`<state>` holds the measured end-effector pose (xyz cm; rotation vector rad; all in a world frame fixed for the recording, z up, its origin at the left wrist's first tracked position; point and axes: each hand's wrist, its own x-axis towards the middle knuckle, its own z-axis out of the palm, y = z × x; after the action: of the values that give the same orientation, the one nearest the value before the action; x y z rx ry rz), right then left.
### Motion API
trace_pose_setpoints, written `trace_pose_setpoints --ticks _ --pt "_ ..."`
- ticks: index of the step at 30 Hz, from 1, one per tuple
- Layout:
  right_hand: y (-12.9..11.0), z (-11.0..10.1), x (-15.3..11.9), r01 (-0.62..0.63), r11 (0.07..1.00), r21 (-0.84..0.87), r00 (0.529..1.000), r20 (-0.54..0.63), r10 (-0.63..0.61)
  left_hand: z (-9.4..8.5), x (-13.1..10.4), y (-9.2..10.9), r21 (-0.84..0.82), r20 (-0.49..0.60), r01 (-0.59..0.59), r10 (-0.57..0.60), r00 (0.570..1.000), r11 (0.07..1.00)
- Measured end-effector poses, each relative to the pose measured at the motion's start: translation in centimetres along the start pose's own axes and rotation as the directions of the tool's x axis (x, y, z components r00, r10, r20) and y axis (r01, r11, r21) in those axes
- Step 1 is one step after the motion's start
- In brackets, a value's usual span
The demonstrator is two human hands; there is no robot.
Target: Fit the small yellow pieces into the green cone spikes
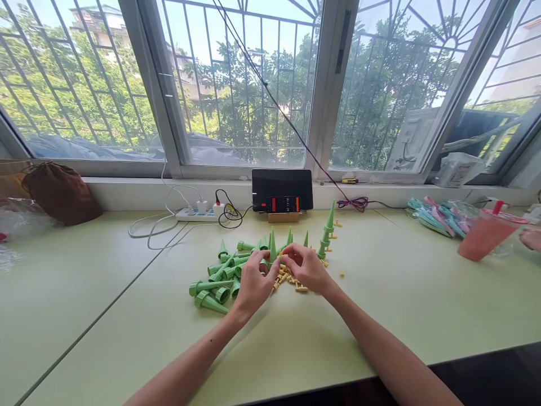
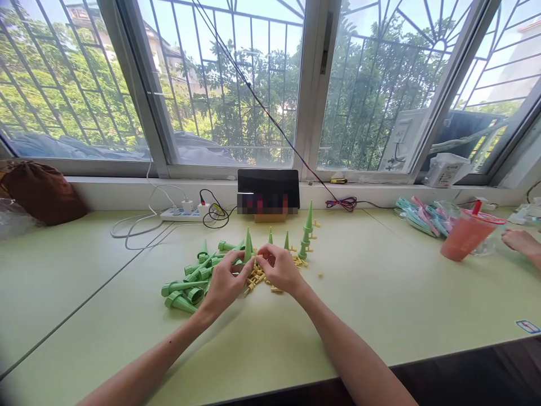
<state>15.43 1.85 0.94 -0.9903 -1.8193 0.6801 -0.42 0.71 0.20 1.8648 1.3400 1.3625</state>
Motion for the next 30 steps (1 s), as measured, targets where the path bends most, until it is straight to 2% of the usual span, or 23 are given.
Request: trace_pose_setpoints --ticks 13,19,30 --pt "0.17 0.08 0.23 -0.031 0.999 -0.014 0.999 -0.019 0.031 0.05 0.0 -0.27 0.028 0.005 -0.008 0.008 1.0 1.0" --pt "0.23 0.03 0.1 -0.012 1.0 0.015 1.0 -0.001 0.012 -0.01 0.06 -0.25 -0.002 0.005 0.006 -0.006 1.0 1.0" --pt "0.16 0.05 0.16 -0.049 0.999 -0.012 0.999 0.004 0.049 0.08 0.0 -0.2 -0.058 -0.024 0.013 -0.015 1.0 0.998"
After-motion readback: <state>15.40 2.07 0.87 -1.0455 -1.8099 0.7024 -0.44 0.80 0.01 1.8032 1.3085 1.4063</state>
